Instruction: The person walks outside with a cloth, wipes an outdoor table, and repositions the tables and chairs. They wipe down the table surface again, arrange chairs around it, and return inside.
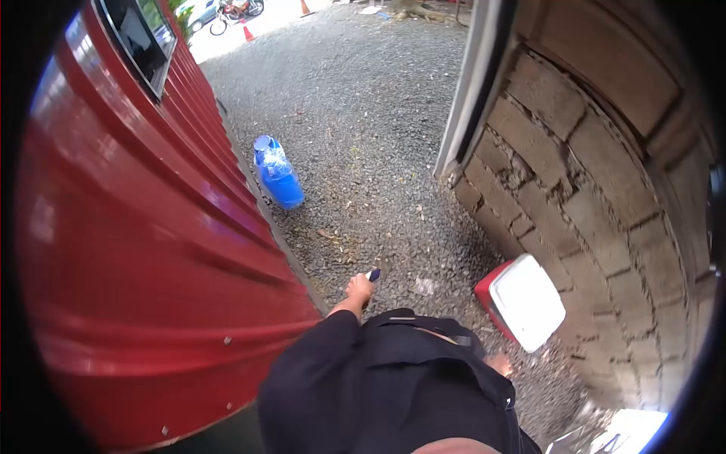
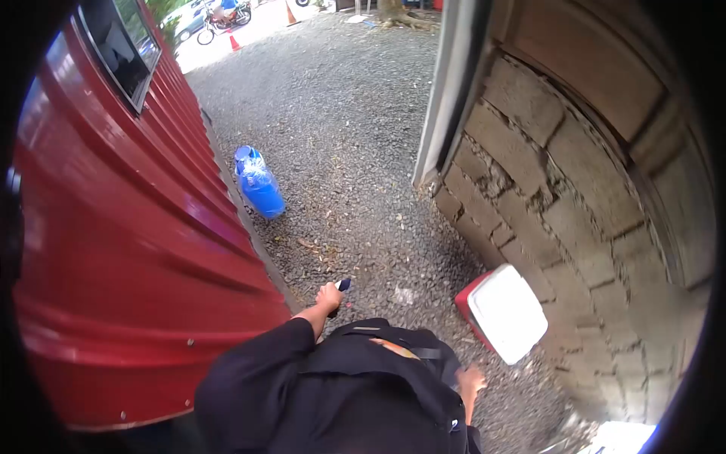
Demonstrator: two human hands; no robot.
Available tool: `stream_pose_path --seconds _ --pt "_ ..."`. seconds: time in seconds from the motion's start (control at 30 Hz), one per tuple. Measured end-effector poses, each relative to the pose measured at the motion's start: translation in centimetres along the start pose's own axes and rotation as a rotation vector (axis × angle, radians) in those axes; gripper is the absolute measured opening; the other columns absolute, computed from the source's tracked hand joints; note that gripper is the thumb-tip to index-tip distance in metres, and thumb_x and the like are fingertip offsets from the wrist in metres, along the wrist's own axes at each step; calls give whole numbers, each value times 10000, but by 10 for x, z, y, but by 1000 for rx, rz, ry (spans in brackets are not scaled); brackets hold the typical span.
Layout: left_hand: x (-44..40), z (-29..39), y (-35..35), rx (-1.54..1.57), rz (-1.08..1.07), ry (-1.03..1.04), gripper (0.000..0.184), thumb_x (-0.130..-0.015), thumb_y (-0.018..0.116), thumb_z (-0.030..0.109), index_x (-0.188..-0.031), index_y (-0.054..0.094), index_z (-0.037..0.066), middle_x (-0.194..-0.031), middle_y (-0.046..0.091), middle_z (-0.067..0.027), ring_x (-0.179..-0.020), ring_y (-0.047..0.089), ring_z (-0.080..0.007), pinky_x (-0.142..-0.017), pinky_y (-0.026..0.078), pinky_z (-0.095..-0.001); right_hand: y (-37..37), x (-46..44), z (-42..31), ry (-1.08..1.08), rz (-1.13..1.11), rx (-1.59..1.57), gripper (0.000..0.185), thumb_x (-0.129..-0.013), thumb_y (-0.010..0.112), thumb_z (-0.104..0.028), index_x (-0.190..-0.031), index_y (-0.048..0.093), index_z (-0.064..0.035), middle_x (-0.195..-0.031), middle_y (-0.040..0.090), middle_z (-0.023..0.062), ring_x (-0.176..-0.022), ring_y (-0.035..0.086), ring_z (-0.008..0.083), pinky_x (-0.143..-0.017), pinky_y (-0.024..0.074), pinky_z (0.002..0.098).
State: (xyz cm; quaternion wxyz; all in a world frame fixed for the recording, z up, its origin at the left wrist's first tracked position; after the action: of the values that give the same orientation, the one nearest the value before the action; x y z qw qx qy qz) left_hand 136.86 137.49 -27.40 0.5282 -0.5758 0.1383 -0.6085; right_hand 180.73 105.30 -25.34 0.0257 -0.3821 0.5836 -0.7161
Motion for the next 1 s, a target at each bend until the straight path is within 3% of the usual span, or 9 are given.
stream_pose_path --seconds 0.07,0.23,0.37,0.4,0.47,0.57,0.63,0.8,1.0 --pt "-41 47 -11 92 -5 -61 458 -670 693 411 -988 641 87 -1027 623 -159 -976 597 -318 -808 480 -423 -22 -28 -43 -5 -193 334 363 -759 526 -228 -1078 604 -74 -1128 568 174 -1052 542 315 -895 420 362" --pt "-157 155 -76 357 -43 166 752 -574 733 541 -1070 553 5 -1027 609 -191 -955 595 -321 -810 462 -413 -82 -167 -129 -95 -254 79 336 -753 506 -219 -1023 620 -54 -1077 579 193 -1014 557 328 -872 433 382" --pt "-307 131 -78 689 -165 39 566 -594 780 205 -1067 536 13 -905 631 -113 -752 612 -187 -680 499 -322 -109 -286 -242 -216 -297 0 321 -749 490 -212 -978 632 -39 -1036 588 207 -983 568 339 -854 444 398" --pt "-313 123 -99 760 -95 11 424 -621 741 172 -984 581 23 -855 634 -95 -721 610 -183 -666 495 -320 -120 -315 -282 -272 -303 -13 319 -748 486 -210 -967 636 -35 -1026 590 211 -975 571 342 -849 447 402" --pt "-352 72 -107 708 10 -204 565 -665 673 369 -1140 555 86 -1044 608 -182 -926 608 -299 -799 464 -362 -128 -372 -370 -463 -316 10 315 -745 478 -207 -945 642 -27 -1006 594 219 -959 577 347 -840 452 410" --pt "-327 29 -156 564 239 -535 638 -638 690 293 -1191 440 96 -1062 583 -210 -1013 555 -359 -866 431 -409 -152 -415 -573 -971 -222 208 282 -761 456 -207 -907 628 -38 -982 595 208 -955 557 370 -797 460 433" --pt "-304 38 -195 439 158 -704 560 -673 669 205 -1162 432 67 -1027 590 -199 -972 572 -352 -837 447 -405 -195 -412 -708 -958 -299 -101 308 -792 553 -243 -981 585 -3 -950 629 170 -907 605 296 -761 474 388" --pt "-323 5 -195 359 86 -812 520 -834 519 388 -1158 468 -16 -1004 601 -231 -922 588 -365 -793 455 -422 -301 -352 -998 -1189 -427 -262 365 -846 520 -241 -1148 537 -37 -1106 598 135 -1015 582 242 -869 451 335" --pt "-465 -14 -253 155 136 -893 610 -812 493 508 -1030 570 -56 -1000 604 -222 -919 587 -327 -776 450 -419 -294 -426 -1165 -1264 -302 -111 351 -821 530 -265 -1090 568 -43 -1043 624 128 -970 599 249 -827 468 353"
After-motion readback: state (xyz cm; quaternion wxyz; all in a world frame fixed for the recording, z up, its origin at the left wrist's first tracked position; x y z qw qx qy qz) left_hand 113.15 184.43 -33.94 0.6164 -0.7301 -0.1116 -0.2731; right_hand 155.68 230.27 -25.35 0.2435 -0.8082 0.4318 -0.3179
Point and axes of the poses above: each hand's wrist, its own x-axis away from the middle knuckle, its own y-axis out of the palm, z = x × y, the point moved 7 cm from there along -x, towards the middle knuckle
